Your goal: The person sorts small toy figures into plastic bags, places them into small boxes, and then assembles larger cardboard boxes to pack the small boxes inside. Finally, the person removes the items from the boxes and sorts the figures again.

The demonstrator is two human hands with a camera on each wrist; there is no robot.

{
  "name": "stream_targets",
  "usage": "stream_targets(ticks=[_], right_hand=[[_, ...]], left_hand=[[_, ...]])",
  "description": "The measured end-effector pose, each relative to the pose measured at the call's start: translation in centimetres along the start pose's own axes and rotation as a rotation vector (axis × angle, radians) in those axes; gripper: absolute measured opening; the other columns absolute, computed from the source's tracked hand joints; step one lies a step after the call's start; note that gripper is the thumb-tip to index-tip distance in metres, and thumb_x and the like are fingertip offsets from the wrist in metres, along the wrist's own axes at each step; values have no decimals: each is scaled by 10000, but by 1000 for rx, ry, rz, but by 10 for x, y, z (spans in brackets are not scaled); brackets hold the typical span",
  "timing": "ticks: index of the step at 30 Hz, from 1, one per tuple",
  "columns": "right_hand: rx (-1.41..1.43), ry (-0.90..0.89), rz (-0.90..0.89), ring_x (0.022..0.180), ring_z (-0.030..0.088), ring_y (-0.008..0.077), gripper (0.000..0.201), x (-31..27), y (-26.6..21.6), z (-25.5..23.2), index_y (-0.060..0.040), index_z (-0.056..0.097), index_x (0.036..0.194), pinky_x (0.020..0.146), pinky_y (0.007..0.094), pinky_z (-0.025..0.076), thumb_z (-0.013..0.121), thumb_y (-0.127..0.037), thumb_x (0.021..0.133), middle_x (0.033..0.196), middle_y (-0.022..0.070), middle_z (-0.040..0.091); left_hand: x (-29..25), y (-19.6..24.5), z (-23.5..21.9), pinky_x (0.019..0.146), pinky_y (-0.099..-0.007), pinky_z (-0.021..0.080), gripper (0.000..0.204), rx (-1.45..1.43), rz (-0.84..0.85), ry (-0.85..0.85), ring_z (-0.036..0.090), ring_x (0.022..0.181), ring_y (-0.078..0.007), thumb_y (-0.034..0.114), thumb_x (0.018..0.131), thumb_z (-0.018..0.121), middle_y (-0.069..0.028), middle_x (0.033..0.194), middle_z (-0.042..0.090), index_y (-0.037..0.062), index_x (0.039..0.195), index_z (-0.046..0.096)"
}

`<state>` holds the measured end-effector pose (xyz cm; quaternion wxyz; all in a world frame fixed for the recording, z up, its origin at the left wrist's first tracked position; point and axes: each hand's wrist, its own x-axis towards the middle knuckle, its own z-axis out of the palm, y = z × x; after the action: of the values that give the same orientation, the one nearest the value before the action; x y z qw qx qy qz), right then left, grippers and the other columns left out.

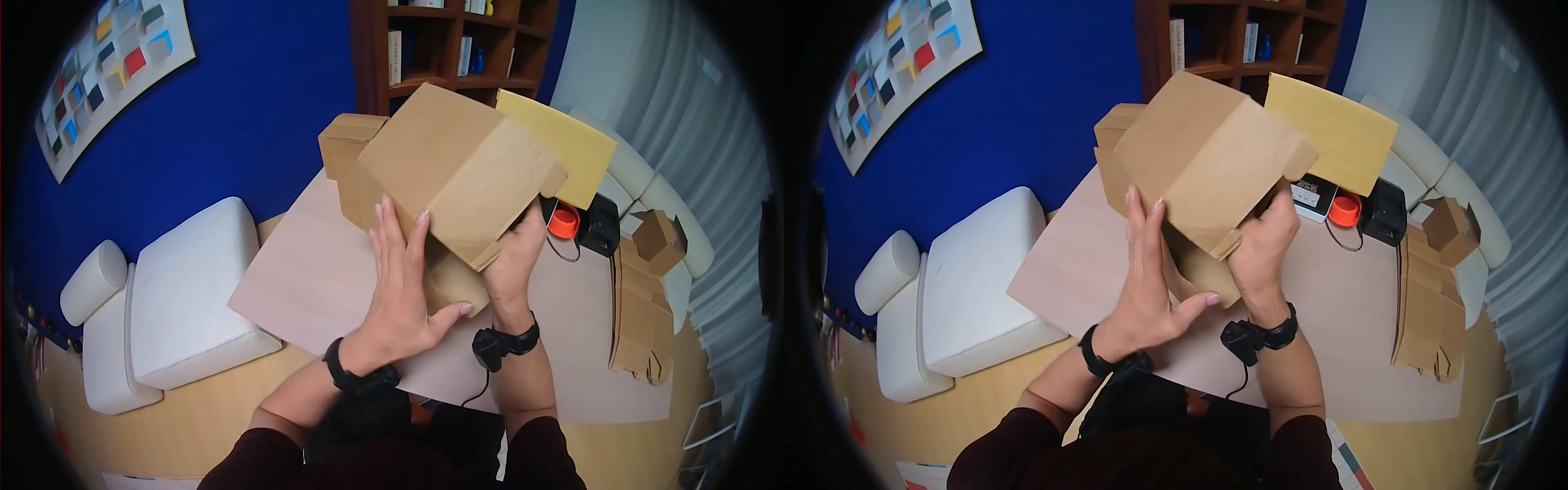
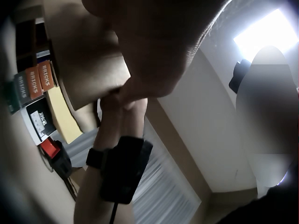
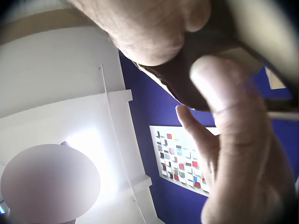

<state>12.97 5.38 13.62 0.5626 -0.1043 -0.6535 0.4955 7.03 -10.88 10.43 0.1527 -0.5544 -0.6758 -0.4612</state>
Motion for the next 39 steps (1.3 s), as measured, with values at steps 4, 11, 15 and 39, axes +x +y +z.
stream_targets(ticks=[4, 11, 15, 39], right_hand=[[-97, -7, 12, 1067, 670, 185, 281, -1, 10, -2, 78, 635, 1236, 987, 328, 521, 695, -30, 984, 1174, 119, 734], [-131, -44, 84, 975, 704, 194, 289, 3, 9, 1, 65, 667, 1248, 918, 340, 546, 634, 28, 964, 1098, 134, 771], [-81, -213, 160, 907, 715, 185, 332, 3, 8, 1, 39, 698, 1273, 872, 346, 565, 655, 17, 944, 1058, 151, 780], [-195, -499, 107, 1160, 705, 227, 349, 0, 6, 7, 12, 697, 1353, 1043, 363, 520, 629, -154, 1054, 1276, 154, 755]], left_hand=[[-16, 8, 6, 1257, -689, 139, 1139, 139, -91, 74, 39, 1588, -628, 132, 849, 802, -450, 1686, 24, -19, 1690, 49], [-29, 6, -5, 1130, -545, 456, 1084, 319, -103, 110, 505, 1403, -565, 86, 869, 749, -435, 1537, 410, -42, 1684, 47], [-29, -14, -18, 628, -513, 538, 991, 260, -347, 143, 674, 661, -435, 64, 924, 664, -238, 803, 667, -8, 1687, 36], [-11, -28, -48, 996, -445, 539, 786, 196, -455, 127, 690, 1122, -417, 29, 933, 574, -323, 1360, 628, 121, 1656, 282]])
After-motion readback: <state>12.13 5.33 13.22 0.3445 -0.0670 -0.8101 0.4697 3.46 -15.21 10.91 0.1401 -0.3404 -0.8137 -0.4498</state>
